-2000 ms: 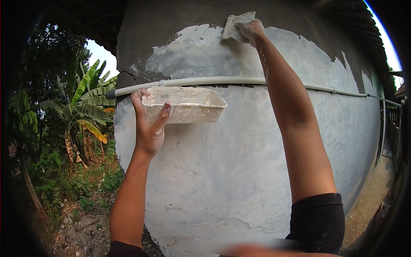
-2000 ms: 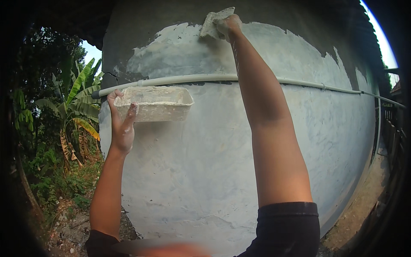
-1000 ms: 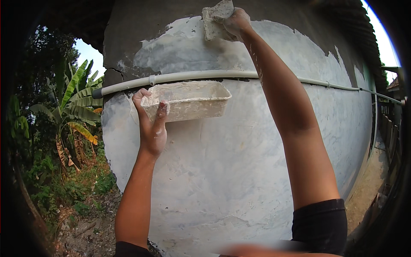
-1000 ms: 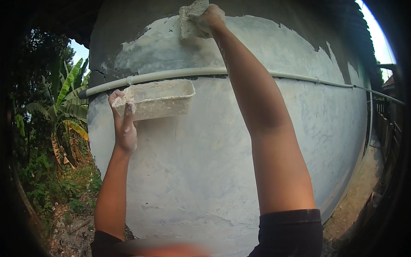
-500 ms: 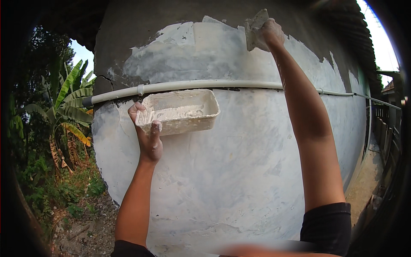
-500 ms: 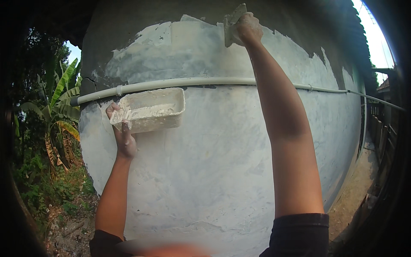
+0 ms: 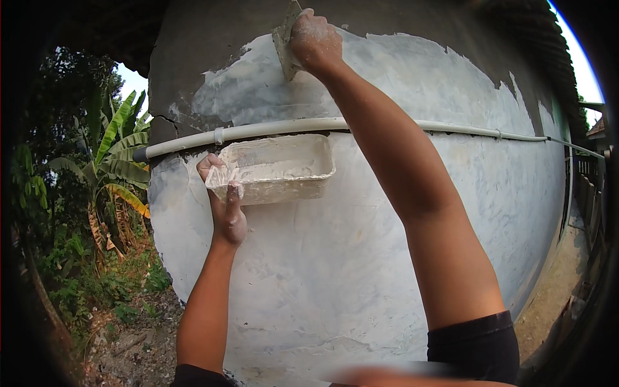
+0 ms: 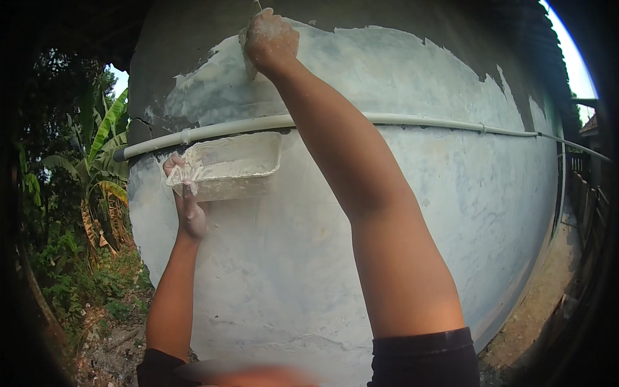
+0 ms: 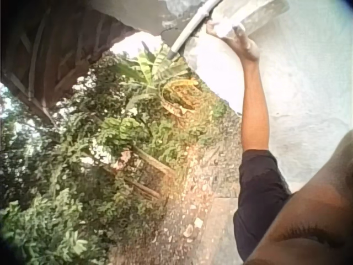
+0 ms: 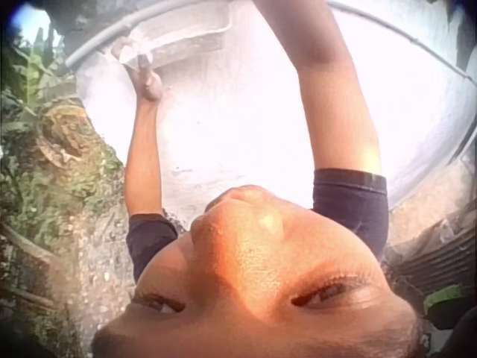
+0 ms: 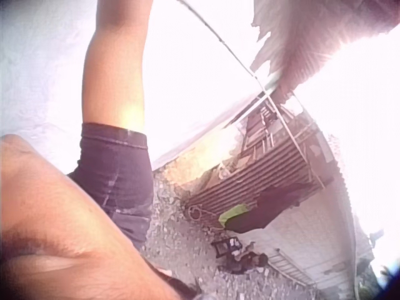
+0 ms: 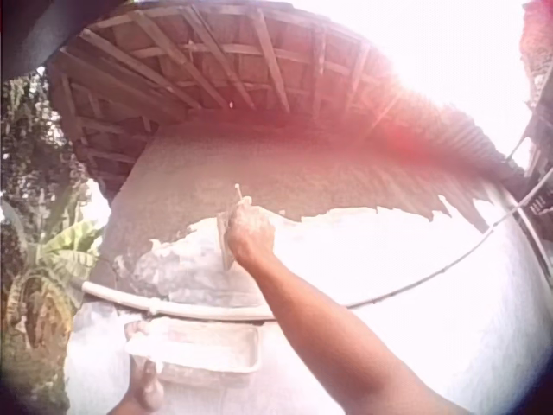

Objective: Applying white putty or plaster to an exterior wall using a trowel.

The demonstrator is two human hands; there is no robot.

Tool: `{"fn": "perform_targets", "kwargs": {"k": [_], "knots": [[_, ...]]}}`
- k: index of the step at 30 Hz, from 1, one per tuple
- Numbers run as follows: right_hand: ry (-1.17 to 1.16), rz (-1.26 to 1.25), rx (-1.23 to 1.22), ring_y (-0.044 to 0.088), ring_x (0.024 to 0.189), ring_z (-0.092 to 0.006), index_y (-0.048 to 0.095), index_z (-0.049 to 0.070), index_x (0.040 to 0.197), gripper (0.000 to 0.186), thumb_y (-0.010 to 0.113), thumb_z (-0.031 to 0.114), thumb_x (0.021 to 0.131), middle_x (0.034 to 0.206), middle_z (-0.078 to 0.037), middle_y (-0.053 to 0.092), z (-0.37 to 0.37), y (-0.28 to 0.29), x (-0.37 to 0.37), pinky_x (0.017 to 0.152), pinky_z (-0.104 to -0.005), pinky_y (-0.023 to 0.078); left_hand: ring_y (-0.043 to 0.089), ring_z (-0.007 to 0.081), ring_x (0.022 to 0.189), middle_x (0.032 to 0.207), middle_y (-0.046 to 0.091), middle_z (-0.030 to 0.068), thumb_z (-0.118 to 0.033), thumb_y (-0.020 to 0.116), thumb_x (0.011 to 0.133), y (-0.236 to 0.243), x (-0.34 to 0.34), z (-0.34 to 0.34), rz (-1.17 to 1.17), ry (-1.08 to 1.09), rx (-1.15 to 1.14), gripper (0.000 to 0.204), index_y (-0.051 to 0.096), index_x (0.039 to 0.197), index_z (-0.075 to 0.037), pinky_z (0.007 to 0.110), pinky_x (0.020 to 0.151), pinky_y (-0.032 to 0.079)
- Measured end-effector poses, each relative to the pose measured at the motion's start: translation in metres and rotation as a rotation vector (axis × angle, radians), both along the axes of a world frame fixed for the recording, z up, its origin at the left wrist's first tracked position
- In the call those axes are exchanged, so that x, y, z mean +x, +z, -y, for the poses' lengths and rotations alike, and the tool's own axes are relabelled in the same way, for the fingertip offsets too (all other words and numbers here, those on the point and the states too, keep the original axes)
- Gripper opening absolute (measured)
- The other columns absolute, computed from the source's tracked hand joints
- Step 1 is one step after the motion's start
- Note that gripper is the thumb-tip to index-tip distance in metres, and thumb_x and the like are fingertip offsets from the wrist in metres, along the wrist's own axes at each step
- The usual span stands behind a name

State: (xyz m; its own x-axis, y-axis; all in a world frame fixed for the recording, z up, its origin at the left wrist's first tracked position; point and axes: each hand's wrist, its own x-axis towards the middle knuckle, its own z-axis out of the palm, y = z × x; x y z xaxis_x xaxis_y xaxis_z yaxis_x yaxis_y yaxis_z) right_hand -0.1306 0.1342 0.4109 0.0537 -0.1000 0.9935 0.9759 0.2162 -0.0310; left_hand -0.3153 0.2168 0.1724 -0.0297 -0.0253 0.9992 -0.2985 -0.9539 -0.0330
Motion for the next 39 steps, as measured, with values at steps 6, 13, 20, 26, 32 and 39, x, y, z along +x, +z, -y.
{"fn": "perform_targets", "kwargs": {"k": [6, 13, 20, 26, 32, 39], "knots": [[-0.204, -0.207, 0.026, 0.066, 0.102, -0.0399, 0.055, -0.003, 0.111, 0.041, 0.066, 0.022, 0.081, 0.104, -0.023, 0.069, 0.021, -0.013, 0.093, 0.088, -0.0463, 0.052, 0.039, 0.0188, 0.115, 0.121, 0.037, 0.0086, -0.044, 0.056, 0.094, 0.002, -0.001, 0.008, 0.019, -0.030, 0.005, 0.053, 0.029, 0.125, -0.010, 0.036, 0.105, 0.028], [-0.357, -0.410, -0.009, 0.065, 0.106, -0.0373, 0.062, 0.001, 0.112, 0.045, 0.068, 0.035, 0.083, 0.109, -0.020, 0.068, 0.057, -0.016, 0.207, 0.091, -0.0446, 0.051, 0.039, 0.0182, 0.115, 0.118, 0.040, 0.0083, -0.039, 0.056, 0.095, 0.011, -0.001, 0.016, 0.023, -0.025, 0.020, 0.049, 0.031, 0.125, -0.010, 0.036, 0.105, 0.027], [0.808, -0.603, -0.146, 0.070, 0.096, -0.0277, 0.072, 0.001, 0.103, 0.037, 0.077, 0.026, 0.076, 0.107, -0.018, 0.070, 0.010, 0.050, 0.152, 0.080, -0.0363, 0.058, 0.039, 0.0172, 0.115, 0.118, 0.038, 0.0066, -0.040, 0.052, 0.097, 0.016, -0.011, 0.004, 0.016, -0.074, 0.041, 0.046, 0.032, 0.123, -0.009, 0.034, 0.105, 0.027], [0.163, -0.537, -0.015, 0.071, 0.089, -0.0254, 0.070, 0.002, 0.103, 0.041, 0.081, 0.029, 0.074, 0.110, -0.016, 0.070, -0.029, 0.064, 0.164, 0.075, -0.0339, 0.059, 0.039, 0.0198, 0.120, 0.121, 0.036, 0.0082, -0.047, 0.051, 0.096, 0.017, 0.003, -0.001, 0.018, -0.047, 0.052, 0.055, 0.032, 0.126, -0.004, 0.036, 0.107, 0.027], [0.238, -0.581, -0.175, 0.070, 0.092, -0.0250, 0.071, 0.004, 0.104, 0.041, 0.079, 0.032, 0.075, 0.107, -0.015, 0.071, -0.008, 0.023, 0.229, 0.071, -0.0348, 0.057, 0.039, 0.0216, 0.124, 0.121, 0.036, 0.0078, -0.049, 0.051, 0.096, 0.013, -0.005, -0.007, 0.051, -0.050, 0.095, 0.057, 0.031, 0.127, -0.005, 0.037, 0.108, 0.028], [-0.151, -0.536, 0.001, 0.064, 0.112, -0.0343, 0.072, 0.012, 0.110, 0.038, 0.076, 0.028, 0.075, 0.119, -0.015, 0.067, 0.042, 0.026, 0.185, 0.094, -0.0409, 0.052, 0.038, 0.0206, 0.120, 0.121, 0.034, 0.0080, -0.052, 0.053, 0.093, 0.015, 0.006, -0.011, 0.065, 0.006, 0.109, 0.063, 0.030, 0.126, -0.004, 0.037, 0.107, 0.026]]}}
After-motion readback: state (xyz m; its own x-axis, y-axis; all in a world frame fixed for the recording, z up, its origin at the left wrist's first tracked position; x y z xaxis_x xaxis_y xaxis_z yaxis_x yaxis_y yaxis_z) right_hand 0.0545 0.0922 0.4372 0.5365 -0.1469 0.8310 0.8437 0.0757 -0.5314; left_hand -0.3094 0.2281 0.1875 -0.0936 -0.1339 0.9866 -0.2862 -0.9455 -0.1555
